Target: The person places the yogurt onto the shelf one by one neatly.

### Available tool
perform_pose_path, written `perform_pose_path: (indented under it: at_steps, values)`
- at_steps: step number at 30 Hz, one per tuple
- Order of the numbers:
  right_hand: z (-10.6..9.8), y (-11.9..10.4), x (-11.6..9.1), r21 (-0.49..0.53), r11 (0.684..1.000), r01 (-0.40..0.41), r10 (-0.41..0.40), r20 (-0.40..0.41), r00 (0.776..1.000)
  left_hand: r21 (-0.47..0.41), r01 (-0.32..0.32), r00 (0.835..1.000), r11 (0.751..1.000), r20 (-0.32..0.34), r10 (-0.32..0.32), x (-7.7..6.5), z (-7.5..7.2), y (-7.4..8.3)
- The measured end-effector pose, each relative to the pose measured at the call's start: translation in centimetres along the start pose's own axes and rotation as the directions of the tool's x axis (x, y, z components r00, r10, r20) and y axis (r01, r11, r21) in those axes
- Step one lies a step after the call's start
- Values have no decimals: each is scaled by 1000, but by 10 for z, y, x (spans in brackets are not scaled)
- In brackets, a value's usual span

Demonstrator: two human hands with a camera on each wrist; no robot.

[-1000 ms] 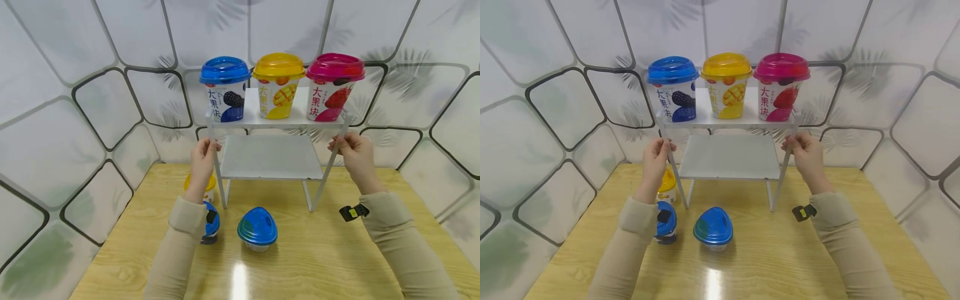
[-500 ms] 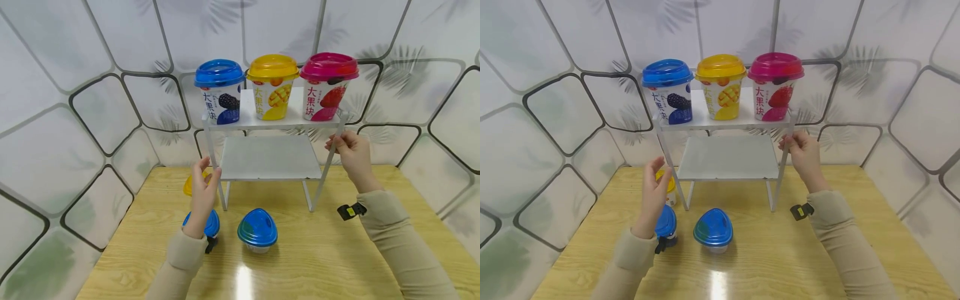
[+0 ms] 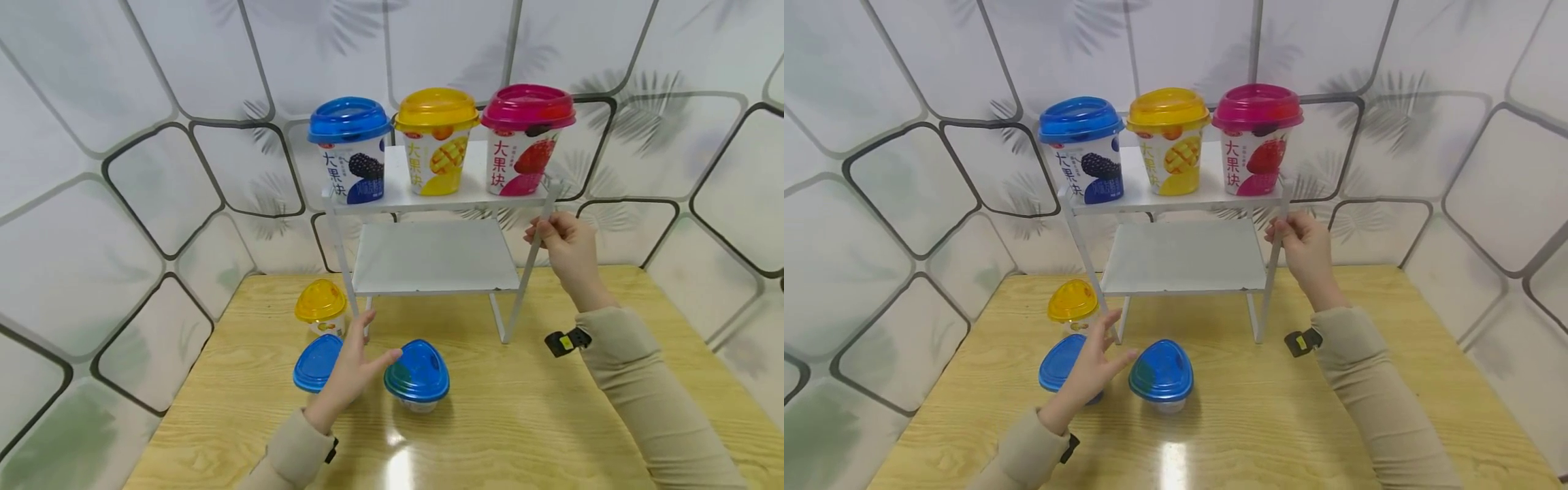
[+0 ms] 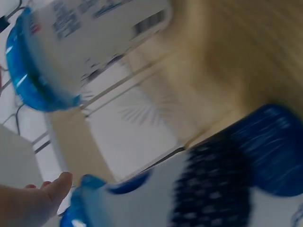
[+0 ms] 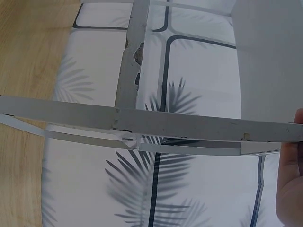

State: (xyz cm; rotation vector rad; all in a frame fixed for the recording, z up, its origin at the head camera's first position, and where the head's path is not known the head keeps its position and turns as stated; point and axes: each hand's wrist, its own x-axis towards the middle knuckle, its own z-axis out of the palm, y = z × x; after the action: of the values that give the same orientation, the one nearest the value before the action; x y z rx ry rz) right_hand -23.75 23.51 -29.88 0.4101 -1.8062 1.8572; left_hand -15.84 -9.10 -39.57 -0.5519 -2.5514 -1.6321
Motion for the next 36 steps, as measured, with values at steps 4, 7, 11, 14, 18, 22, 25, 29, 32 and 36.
perform_pose_path:
  at_steps: [4, 7, 11, 14, 18, 22, 25, 29, 32, 36]
  values:
    - [0, -1, -2, -12, 1000, -18, 18, 10, 1000, 35, 87, 989, 996, 119, -91, -10, 5, -14]
    - [0, -1, -3, -10, 1000, -20, 20, 13, 1000, 31, 108, 970, 994, 215, -112, -15, 9, -24]
    - [2, 0, -2, 8, 1000, -5, 5, 5, 1000, 19, 116, 937, 993, 329, -116, -17, 13, -37]
    - [3, 0, -1, 16, 1000, -3, 3, 0, 1000, 10, 139, 911, 990, 391, -132, -17, 14, -46]
    - [3, -1, -1, 13, 1000, -6, 6, -7, 1000, -31, 197, 881, 980, 444, -163, -13, 15, -55]
    - [2, -1, -1, 3, 1000, -5, 5, -12, 1000, -65, 245, 850, 967, 495, -182, -8, 18, -61]
    - [1, -1, -1, 1, 1000, 0, 0, -10, 1000, -87, 270, 838, 959, 511, -189, -4, 21, -64]
    - [1, 0, 0, 13, 1000, 2, -2, -8, 1000, -144, 248, 852, 958, 502, -145, -1, 27, -66]
    - [1, 1, 0, 24, 1000, 2, -2, -8, 1000, -174, 205, 868, 963, 486, -97, 0, 30, -66]
    - [1, 1, 0, 19, 1000, 2, -1, -11, 1000, -194, 172, 879, 966, 473, -61, 1, 34, -66]
